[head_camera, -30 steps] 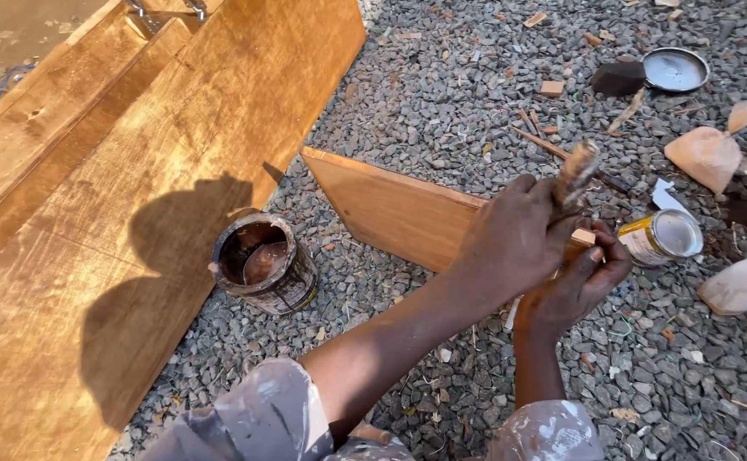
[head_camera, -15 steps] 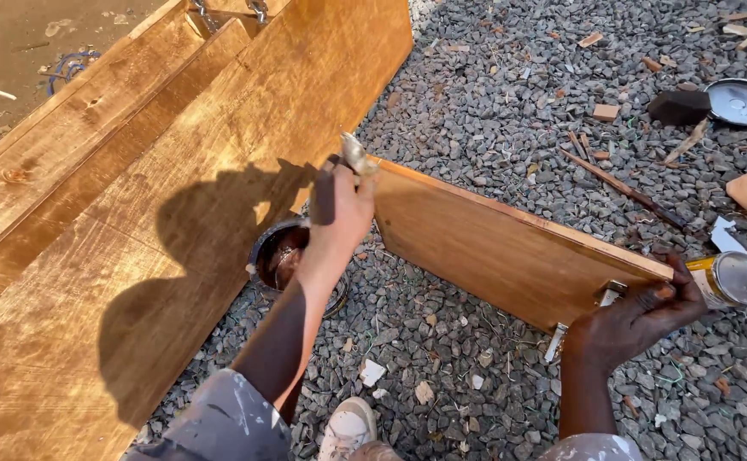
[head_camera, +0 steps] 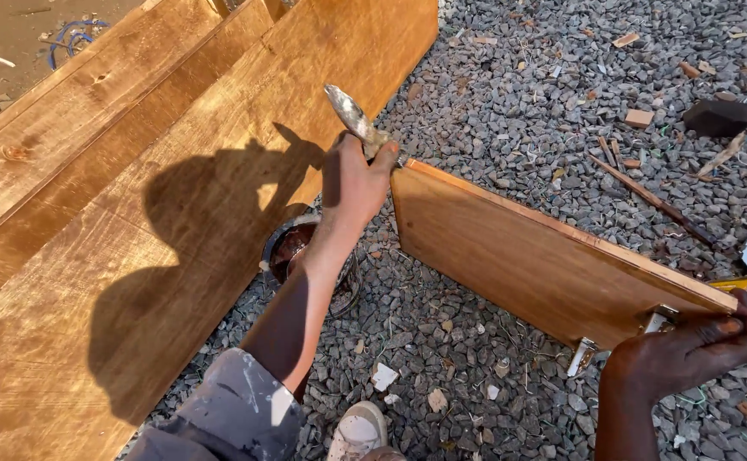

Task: The person applies dark stain to a wooden cabinet door using a brush, repeatedly dipping the brush into a can and coating the door's face and edges. The person then places the stained door among other finished pieces and moves toward the cabinet frame.

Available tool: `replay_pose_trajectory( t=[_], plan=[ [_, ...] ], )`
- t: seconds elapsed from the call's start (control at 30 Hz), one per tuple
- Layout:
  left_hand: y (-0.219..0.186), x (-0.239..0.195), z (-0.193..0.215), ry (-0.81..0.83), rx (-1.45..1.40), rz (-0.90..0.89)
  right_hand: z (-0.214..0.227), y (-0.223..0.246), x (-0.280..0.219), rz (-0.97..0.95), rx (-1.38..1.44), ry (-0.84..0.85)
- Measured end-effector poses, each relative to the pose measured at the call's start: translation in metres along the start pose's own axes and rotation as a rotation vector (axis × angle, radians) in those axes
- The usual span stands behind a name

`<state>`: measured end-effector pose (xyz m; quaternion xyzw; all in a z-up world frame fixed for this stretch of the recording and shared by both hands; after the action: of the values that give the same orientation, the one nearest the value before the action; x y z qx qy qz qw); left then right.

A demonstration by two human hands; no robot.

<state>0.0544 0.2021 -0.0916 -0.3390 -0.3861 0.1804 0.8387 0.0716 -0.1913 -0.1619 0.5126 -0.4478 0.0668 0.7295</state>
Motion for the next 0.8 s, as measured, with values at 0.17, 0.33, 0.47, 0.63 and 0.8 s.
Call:
replay_pose_trajectory(
  t=[0.17, 0.33, 0.47, 0.63, 0.8],
  plan=[
    [-0.009, -0.008, -0.002, -0.028, 0.100, -0.079, -0.001, 0.008, -0.003, -0.011, 0.004, -0.011],
    [-0.140, -0.115, -0.069, 0.167, -0.116, -0.324, 0.006, 0.006, -0.008, 0.137, -0.043, 0.012],
    [-0.216, -0.147, -0.116, 0.518, -0.538, -0.362, 0.003, 0.003, -0.011, -0.157, 0.317, 0.067],
    [-0.137, -0.030, -0.096, 0.590, -0.207, -0.148, 0.007, 0.017, -0.007, 0.021, -0.013, -0.080],
    [-0.021, 0.068, -0.021, 0.475, 0.442, -0.113, 0.003, 0.023, -0.007, -0.044, 0.032, -0.148]
  ],
)
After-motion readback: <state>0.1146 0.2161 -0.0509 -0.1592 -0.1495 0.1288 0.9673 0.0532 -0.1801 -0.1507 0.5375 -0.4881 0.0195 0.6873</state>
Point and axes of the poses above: each hand's wrist, its own x-axis towards the middle knuckle, its own z-axis out of the back of the hand, y = z × x, the point moved 2 cm from there along x, towards the middle knuckle, and after that the axes turned 4 degrees about -y, right-handed, at the moved point
